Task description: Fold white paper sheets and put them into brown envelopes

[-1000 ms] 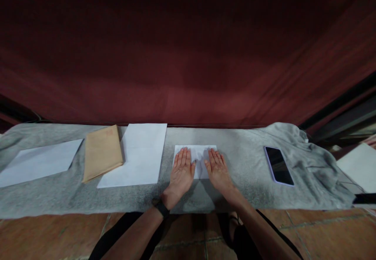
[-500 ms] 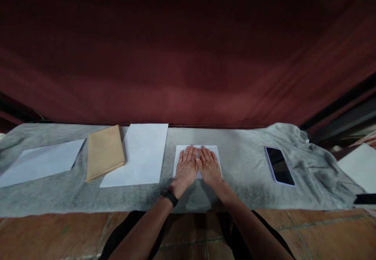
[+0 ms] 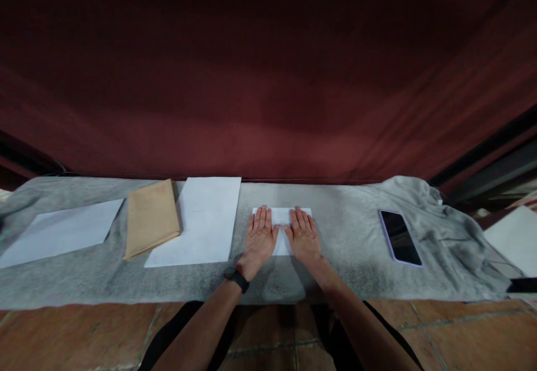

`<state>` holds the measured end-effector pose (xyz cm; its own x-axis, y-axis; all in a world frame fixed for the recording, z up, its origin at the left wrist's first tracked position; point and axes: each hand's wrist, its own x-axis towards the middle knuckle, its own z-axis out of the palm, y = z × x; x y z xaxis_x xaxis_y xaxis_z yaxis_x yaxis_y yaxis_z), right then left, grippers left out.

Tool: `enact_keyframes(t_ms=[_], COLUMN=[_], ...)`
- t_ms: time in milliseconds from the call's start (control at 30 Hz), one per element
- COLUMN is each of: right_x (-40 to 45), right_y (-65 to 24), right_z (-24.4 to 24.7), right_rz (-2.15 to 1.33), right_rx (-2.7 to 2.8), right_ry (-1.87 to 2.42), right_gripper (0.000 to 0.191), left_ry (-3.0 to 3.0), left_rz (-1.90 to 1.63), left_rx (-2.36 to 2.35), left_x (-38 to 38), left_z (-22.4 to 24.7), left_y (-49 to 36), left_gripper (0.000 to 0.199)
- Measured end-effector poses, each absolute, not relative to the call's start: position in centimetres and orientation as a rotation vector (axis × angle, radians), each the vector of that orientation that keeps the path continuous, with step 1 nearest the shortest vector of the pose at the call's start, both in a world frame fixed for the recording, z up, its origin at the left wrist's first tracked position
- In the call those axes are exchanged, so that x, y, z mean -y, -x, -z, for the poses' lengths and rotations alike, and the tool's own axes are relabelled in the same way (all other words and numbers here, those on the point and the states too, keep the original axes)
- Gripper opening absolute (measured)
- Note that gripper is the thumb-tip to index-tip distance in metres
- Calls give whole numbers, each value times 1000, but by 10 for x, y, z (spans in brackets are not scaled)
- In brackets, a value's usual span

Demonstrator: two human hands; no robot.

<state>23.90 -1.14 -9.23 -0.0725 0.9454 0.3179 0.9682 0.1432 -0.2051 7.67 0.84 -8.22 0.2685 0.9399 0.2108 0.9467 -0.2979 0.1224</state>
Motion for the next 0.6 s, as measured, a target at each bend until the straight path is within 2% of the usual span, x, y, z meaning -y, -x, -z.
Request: enact_keyframes(t_ms=[600], right_x=[17], right_y=[-271], right_z=[103], right_rz=[236], right_rx=[2011], right_ry=[1896], right_gripper=[65], left_ry=[2305], left_rz=[392], left_rx=[2020], left_x=[-1], left_z=[83], left_y=[-59], left_gripper=[68])
